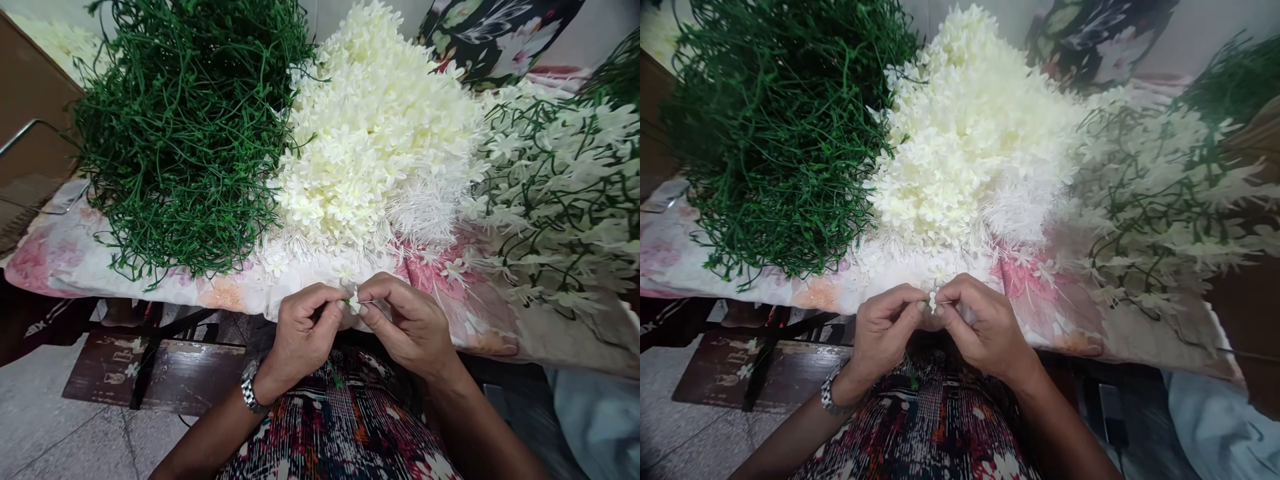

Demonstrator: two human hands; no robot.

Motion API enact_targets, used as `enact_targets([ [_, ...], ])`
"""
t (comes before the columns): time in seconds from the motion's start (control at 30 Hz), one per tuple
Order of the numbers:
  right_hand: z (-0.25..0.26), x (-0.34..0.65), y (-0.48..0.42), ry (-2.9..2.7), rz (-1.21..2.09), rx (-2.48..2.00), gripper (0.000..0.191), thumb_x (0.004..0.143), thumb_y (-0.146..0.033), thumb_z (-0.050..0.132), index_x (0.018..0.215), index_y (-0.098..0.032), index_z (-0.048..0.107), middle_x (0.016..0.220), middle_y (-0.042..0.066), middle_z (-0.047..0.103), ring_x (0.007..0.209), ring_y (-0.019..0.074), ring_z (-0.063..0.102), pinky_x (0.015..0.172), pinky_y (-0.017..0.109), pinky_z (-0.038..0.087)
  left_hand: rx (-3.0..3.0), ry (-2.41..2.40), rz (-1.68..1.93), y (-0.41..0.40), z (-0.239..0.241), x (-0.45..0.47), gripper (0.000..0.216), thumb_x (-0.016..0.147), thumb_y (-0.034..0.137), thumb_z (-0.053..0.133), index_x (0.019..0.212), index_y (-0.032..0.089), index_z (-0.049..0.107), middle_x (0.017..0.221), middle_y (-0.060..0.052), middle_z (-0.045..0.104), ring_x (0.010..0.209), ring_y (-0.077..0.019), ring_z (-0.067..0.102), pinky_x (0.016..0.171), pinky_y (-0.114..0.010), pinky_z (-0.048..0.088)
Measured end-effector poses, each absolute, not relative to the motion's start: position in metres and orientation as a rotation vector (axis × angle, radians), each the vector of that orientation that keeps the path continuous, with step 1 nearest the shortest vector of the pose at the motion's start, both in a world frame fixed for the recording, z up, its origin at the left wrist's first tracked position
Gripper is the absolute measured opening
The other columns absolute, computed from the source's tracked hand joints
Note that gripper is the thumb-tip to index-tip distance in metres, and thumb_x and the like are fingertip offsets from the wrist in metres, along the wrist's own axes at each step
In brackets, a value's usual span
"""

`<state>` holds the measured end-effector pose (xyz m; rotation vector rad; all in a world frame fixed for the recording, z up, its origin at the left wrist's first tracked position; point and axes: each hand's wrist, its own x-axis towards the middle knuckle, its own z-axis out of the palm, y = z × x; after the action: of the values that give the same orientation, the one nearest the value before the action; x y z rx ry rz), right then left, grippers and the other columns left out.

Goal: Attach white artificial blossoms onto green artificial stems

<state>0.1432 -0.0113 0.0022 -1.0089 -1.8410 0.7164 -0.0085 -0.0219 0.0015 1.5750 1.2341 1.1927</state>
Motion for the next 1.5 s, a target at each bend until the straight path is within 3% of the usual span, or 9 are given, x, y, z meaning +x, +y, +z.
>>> enact_targets([
  [0.23, 0.005, 0.149, -0.008, -1.88, 0.847, -0.915, 0.009, 0.084, -0.011, 0.051, 0.084, -0.017, 0.057, 0.069, 0.001, 0.061, 0.061, 0.0099, 0.057, 0.054, 0.022, 0.047, 1.612, 1.168, 1.151, -0.019, 0.001, -0.012, 0.015, 0.079, 0.012, 0.051, 0.07, 0.014, 0.063, 0.059, 0.0, 0.06, 0.052, -0.0094, 0.053, 0.05, -0.02, 0.044],
  [0.7, 0.003, 0.147, -0.009, -2.058, 0.507, -0.916, 0.013, 0.081, -0.007, 0.05, 0.086, -0.018, 0.053, 0.07, 0.002, 0.06, 0.063, 0.0112, 0.058, 0.054, 0.023, 0.049, 1.602, 1.179, 1.073, -0.02, 0.002, -0.014, 0.017, 0.079, 0.013, 0.049, 0.068, 0.014, 0.062, 0.057, 0.0, 0.058, 0.051, -0.0097, 0.053, 0.05, -0.02, 0.044],
  [1.5, -0.007, 0.136, -0.011, -2.015, 0.431, -0.944, 0.015, 0.081, -0.004, 0.048, 0.087, -0.018, 0.05, 0.07, 0.002, 0.058, 0.063, 0.0119, 0.056, 0.056, 0.024, 0.048, 1.649, 1.265, 1.145, -0.019, 0.001, -0.01, 0.02, 0.077, 0.01, 0.047, 0.059, 0.015, 0.054, 0.051, 0.004, 0.048, 0.047, -0.0068, 0.041, 0.046, -0.018, 0.035],
])
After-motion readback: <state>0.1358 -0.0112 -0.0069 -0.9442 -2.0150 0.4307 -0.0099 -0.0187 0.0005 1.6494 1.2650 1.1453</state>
